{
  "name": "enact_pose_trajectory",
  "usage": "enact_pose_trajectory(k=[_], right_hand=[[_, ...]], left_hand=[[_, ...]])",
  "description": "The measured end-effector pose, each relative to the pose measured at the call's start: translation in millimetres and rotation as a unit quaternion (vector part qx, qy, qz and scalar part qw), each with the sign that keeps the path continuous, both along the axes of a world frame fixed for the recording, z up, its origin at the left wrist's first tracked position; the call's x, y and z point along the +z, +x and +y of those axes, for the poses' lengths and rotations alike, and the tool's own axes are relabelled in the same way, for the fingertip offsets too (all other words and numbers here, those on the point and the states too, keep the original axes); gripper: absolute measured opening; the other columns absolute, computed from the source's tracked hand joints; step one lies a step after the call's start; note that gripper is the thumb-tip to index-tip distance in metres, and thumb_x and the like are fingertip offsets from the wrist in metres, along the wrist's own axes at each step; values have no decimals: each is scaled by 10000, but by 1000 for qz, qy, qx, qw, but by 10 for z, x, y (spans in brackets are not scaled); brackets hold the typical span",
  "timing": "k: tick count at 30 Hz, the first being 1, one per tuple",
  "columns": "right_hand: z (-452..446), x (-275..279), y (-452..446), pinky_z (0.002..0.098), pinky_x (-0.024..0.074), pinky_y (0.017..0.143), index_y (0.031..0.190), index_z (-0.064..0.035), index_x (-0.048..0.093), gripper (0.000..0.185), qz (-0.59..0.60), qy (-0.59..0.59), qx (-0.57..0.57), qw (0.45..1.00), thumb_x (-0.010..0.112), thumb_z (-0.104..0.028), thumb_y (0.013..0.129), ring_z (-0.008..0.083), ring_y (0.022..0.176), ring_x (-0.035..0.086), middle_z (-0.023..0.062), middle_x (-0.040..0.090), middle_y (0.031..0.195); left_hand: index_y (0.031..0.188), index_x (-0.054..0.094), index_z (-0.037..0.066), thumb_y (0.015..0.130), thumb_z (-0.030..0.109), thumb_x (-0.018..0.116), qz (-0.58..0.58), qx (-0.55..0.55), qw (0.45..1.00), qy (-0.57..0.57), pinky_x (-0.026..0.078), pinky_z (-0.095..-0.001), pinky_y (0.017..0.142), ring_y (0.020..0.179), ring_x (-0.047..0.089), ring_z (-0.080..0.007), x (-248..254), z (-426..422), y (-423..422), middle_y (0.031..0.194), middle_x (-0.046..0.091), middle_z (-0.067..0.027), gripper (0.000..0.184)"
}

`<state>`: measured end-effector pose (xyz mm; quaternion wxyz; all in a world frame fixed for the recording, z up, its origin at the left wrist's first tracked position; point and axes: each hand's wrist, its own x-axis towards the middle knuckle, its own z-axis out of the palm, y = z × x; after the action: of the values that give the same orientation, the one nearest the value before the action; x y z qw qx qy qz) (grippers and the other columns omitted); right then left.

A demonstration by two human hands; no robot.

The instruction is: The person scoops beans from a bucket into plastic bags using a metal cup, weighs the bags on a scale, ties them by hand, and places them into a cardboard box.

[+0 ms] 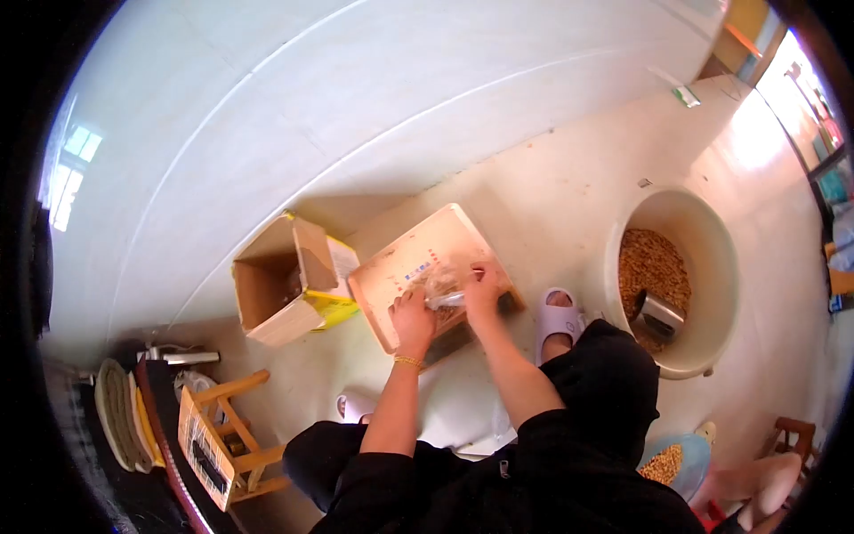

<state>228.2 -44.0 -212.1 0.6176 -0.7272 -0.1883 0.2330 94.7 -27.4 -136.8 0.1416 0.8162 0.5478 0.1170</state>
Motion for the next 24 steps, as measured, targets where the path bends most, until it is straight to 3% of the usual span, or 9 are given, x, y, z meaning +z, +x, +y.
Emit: enact_pose_trajectory(k=[2, 5, 8, 11, 15, 17, 18, 20, 24], right_hand=[[21, -211, 1, 277, 464, 507, 1002, -37, 529, 183, 85, 6, 11, 996, 477, -12, 828, 149, 634, 544, 62, 531, 784], [-38, 451, -29, 265, 451, 440, 1023, -43, 503, 185, 208, -49, 31, 976, 454, -24, 846, 144, 551, 527, 79, 536, 786], [-41, 479, -50, 253, 431, 400, 1013, -43, 493, 173, 236, -48, 71, 968, 441, -29, 849, 141, 495, 512, 86, 541, 783], [-40, 454, -135, 249, 423, 398, 992, -38, 492, 158, 256, -54, 102, 960, 432, -19, 847, 133, 479, 502, 86, 541, 762], [-32, 402, -254, 247, 414, 397, 977, -35, 496, 157, 270, -47, 147, 950, 420, -8, 842, 128, 470, 498, 87, 539, 736], [-51, 411, -281, 245, 411, 402, 960, -29, 500, 155, 224, -75, 186, 954, 408, 0, 840, 125, 474, 498, 87, 539, 721], [-62, 395, -295, 245, 411, 402, 960, -29, 500, 155, 223, -77, 186, 954, 408, 0, 840, 125, 474, 498, 87, 539, 721], [-69, 351, -317, 243, 411, 409, 952, -28, 506, 155, 208, -89, 213, 950, 406, 1, 837, 121, 481, 499, 83, 541, 722], [-70, 224, -319, 245, 420, 422, 958, -32, 510, 161, 174, -98, 232, 952, 411, 1, 835, 119, 486, 499, 79, 543, 730]], left_hand=[[969, 597, 97, 678, 104, 606, -28, 32, 999, 30, 403, -459, 788, 909, 536, -321, 86, 51, 46, 920, 596, -124, 291], [891, 611, 75, 674, 49, 568, -76, 61, 993, 65, 426, -452, 734, 854, 547, -331, 308, 142, -7, 879, 595, -138, 223], [890, 619, 70, 651, 16, 590, -111, 71, 988, 76, 428, -424, 712, 841, 544, -326, 525, 225, -90, 827, 583, -127, 247], [876, 613, 40, 663, -22, 557, -192, 69, 964, 171, 455, -427, 706, 809, 548, -329, 836, 419, -297, 811, 594, -145, 229], [929, 628, 19, 706, -2, 609, -239, 173, 941, 165, 480, -341, 694, 751, 600, -260, 1853, 699, -752, 850, 617, -135, 225], [930, 628, 7, 718, 48, 657, -231, 211, 929, 199, 477, -314, 693, 731, 597, -205, 1968, 987, -1138, 862, 631, -121, 217], [938, 624, 6, 727, 59, 657, -230, 220, 936, 150, 472, -318, 690, 741, 602, -202, 2173, 1030, -1238, 868, 636, -120, 220], [931, 628, 14, 739, 94, 657, -232, 217, 931, 181, 466, -322, 685, 747, 605, -216, 2146, 1284, -1545, 837, 634, -122, 210], [909, 639, 34, 755, 150, 646, -109, 238, 955, 141, 470, -344, 691, 764, 613, -266, 1938, 1587, -1836, 814, 642, -143, 193]])
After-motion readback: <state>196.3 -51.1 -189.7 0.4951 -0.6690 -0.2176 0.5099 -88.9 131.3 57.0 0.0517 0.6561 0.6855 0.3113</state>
